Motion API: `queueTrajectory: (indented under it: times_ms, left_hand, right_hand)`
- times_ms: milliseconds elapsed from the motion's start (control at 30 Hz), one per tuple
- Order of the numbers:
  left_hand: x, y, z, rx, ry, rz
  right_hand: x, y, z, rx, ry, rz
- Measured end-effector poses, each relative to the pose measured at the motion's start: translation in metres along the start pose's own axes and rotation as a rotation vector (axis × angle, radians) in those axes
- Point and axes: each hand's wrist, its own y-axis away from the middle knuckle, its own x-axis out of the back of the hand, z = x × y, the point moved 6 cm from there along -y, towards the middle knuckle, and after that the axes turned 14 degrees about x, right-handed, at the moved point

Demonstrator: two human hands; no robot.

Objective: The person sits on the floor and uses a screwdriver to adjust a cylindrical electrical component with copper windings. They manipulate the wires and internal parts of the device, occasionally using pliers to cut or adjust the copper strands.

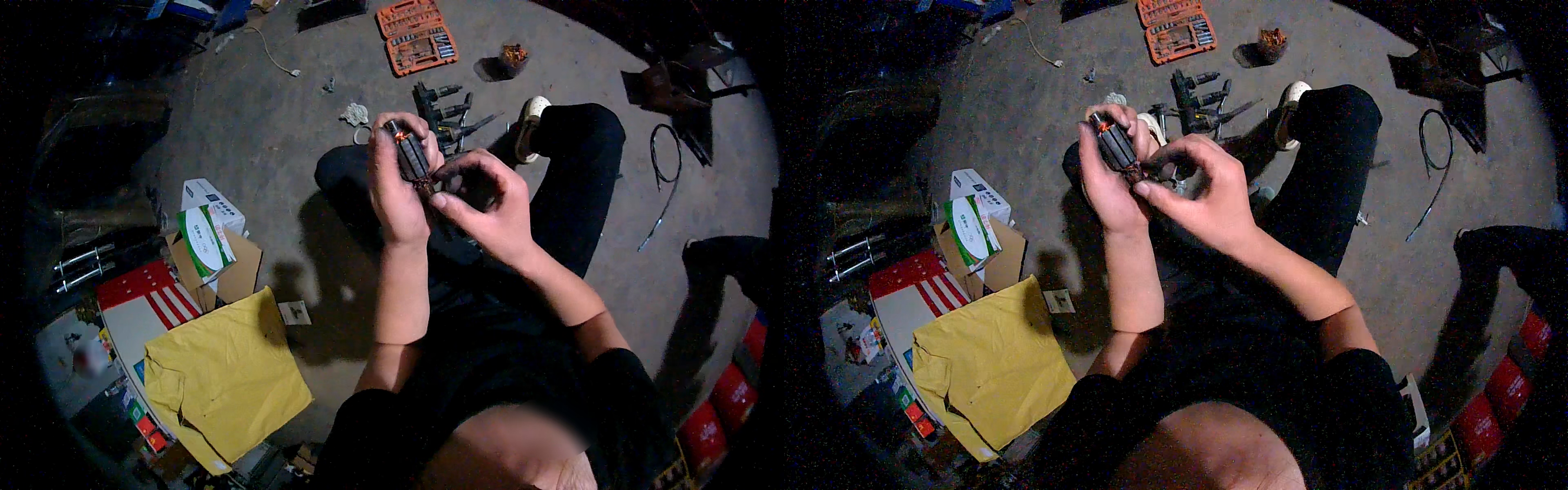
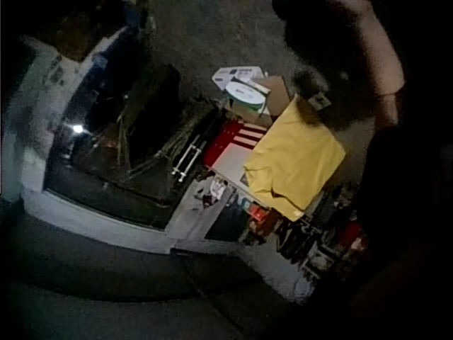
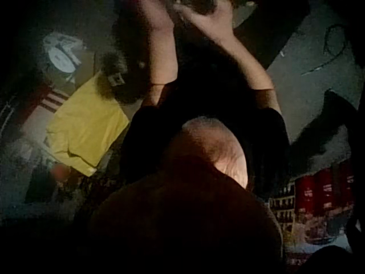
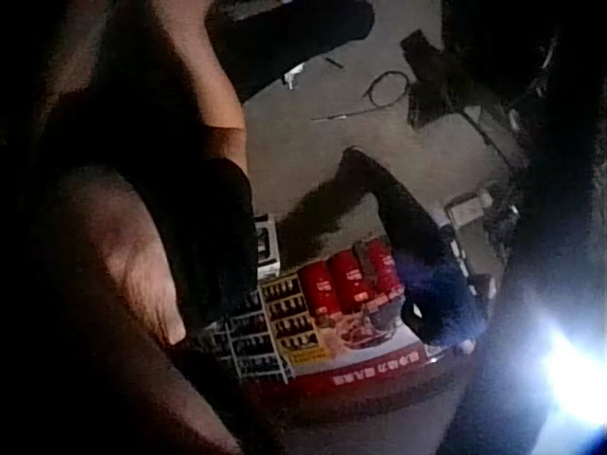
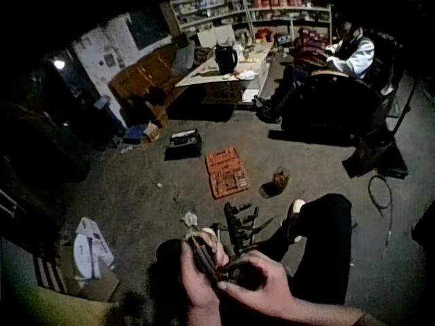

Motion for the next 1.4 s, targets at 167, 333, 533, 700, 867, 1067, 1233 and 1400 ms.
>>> queueTrajectory:
  times_ms: [167, 333, 533, 700, 867, 1067, 1233, 1400]
  left_hand:
    - [-0.009, 0.011, 0.003, -0.074, -0.077, -0.041]
    - [-0.013, 0.020, 0.003, -0.071, -0.051, -0.110]
    - [-0.016, 0.021, -0.004, 0.060, 0.097, -0.177]
    - [-0.020, 0.032, -0.013, 0.208, -0.108, -0.064]
    - [-0.026, 0.020, -0.039, 0.178, -0.152, -0.132]
    - [-0.047, 0.015, -0.033, 0.022, -0.398, -0.107]
    - [-0.052, 0.018, -0.035, -0.016, -0.489, -0.135]
    - [-0.041, 0.023, -0.030, -0.031, -0.580, -0.193]
  right_hand:
    - [-0.004, 0.007, -0.009, -0.143, -0.079, 0.015]
    - [-0.002, 0.014, -0.009, -0.268, -0.203, -0.006]
    - [0.018, 0.012, -0.016, -0.398, -0.555, 0.169]
    - [0.039, 0.003, -0.033, -0.317, -0.486, 0.223]
    - [0.060, 0.001, -0.043, -0.258, -0.396, 0.211]
    - [0.075, 0.006, -0.041, -0.123, -0.256, -0.055]
    - [0.079, 0.023, -0.029, -0.323, -0.237, -0.179]
    - [0.070, 0.026, -0.024, -0.180, -0.034, -0.360]
